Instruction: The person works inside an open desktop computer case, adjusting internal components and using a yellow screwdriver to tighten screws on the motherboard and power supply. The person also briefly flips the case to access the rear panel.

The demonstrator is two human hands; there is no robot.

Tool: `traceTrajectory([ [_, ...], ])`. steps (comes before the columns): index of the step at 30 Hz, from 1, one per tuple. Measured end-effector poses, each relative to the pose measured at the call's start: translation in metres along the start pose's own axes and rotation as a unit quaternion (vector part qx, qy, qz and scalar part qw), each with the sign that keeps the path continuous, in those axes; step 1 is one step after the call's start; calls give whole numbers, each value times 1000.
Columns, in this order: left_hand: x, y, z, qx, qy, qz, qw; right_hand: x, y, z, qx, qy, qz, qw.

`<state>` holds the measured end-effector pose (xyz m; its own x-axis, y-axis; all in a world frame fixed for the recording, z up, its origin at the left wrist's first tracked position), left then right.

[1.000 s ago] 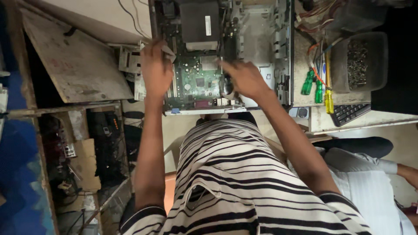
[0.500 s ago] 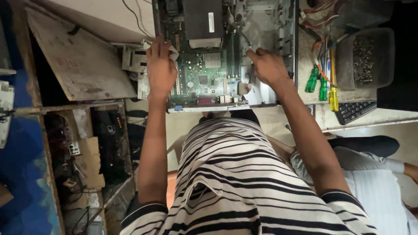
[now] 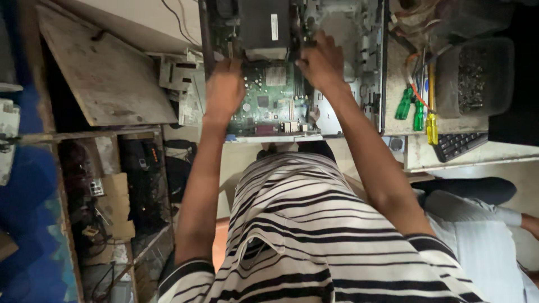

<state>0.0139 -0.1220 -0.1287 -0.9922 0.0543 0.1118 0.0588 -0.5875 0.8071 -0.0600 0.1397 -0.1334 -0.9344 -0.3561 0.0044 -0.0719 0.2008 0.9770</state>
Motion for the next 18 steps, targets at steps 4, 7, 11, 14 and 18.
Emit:
traceTrajectory([
  [4, 13, -25, -8, -108, 55, 136, 983, 6, 6, -11, 44, -26, -8, 999],
  [7, 19, -28, -14, -222, 40, 132, 965, 6, 14, -19, 42, -23, 11, 999],
  [11, 23, -27, -15, -277, 88, 76, 954, 2, 22, -24, 67, -13, 26, 997],
  [14, 24, -26, -8, -256, 49, 99, 960, 2, 25, -25, 88, -26, 0, 996],
  [18, 25, -23, -1, -176, -21, 147, 973, 7, 27, -29, 118, -30, -15, 992],
])
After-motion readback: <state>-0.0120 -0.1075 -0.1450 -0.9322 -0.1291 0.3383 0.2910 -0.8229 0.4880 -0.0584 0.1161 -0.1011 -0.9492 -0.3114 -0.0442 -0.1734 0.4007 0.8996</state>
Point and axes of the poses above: each hand's wrist, its own x-axis towards the middle knuckle, its own y-axis out of the back of the hand, z = x × y, the point moved 1 cm from there along x, towards the middle knuckle, and after that the axes turned 7 degrees about -x, right-handed, at the moved point
